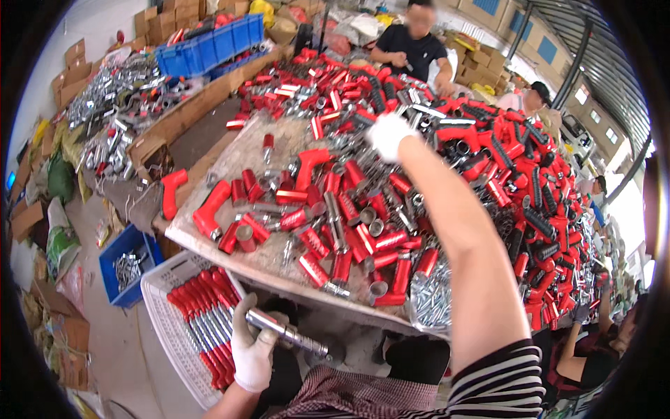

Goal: The person assembles tools by inserting springs and metal components into cylindrical tubes, sliding outer sleeves over the shafts, and attaching red handles by hand.

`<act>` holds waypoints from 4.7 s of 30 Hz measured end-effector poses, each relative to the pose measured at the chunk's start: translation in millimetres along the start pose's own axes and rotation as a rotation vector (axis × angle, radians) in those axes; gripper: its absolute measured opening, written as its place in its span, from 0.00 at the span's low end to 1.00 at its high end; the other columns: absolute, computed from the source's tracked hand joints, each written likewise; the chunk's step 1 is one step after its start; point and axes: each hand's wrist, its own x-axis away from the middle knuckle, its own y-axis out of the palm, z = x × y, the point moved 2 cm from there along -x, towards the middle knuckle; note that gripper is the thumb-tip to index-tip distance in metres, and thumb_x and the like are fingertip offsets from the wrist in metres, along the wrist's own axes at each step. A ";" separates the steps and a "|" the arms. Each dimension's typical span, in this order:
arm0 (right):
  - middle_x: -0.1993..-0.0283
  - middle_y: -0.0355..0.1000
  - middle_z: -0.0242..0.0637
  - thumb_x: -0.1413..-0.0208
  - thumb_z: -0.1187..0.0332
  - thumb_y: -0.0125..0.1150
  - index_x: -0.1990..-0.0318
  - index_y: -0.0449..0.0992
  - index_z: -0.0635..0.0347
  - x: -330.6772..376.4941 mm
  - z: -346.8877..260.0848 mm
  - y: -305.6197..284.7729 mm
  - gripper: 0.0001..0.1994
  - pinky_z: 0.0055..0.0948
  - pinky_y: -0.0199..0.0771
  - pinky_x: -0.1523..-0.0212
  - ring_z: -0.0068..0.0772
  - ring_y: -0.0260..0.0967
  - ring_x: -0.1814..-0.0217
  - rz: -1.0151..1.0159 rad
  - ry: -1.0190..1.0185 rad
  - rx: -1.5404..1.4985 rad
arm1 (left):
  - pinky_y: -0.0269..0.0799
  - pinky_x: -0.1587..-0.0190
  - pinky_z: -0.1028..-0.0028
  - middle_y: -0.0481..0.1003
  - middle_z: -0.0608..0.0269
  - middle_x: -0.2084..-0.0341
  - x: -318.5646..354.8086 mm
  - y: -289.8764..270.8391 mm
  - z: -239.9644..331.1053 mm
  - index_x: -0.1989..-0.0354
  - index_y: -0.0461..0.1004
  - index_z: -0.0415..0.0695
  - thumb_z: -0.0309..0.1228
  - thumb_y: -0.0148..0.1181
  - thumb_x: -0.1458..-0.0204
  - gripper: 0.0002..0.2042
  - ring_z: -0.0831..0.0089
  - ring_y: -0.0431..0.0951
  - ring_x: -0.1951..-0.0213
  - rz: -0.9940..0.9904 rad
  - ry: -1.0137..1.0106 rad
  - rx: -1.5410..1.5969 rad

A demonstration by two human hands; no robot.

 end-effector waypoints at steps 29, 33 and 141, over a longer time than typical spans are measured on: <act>0.75 0.70 0.34 0.45 0.53 0.67 0.61 0.71 0.65 410.0 -314.1 -15.2 0.22 0.17 0.56 0.81 0.16 0.62 0.79 0.101 0.494 -2.677 | 0.76 0.57 0.70 0.76 0.47 0.57 81.2 58.5 0.5 0.39 0.59 0.33 0.35 0.58 0.39 0.25 0.64 0.79 0.59 -0.348 0.045 -0.134; 0.76 0.70 0.33 0.34 0.47 0.48 0.61 0.71 0.64 408.3 -308.3 -26.0 0.24 0.16 0.56 0.81 0.16 0.61 0.80 0.007 0.532 -2.658 | 0.74 0.60 0.59 0.75 0.46 0.70 70.5 71.5 -3.8 0.68 0.67 0.42 0.43 0.41 0.37 0.17 0.56 0.77 0.67 -0.217 -0.146 0.055; 0.67 0.78 0.38 0.52 0.60 0.64 0.67 0.78 0.56 176.3 -222.4 -57.1 0.10 0.35 0.70 0.60 0.39 0.73 0.62 0.466 0.176 -0.716 | 0.68 0.76 0.75 0.73 0.48 0.62 57.2 2.9 2.6 0.64 0.74 0.35 0.43 0.54 0.46 0.19 0.71 0.74 0.76 -0.272 -0.044 0.114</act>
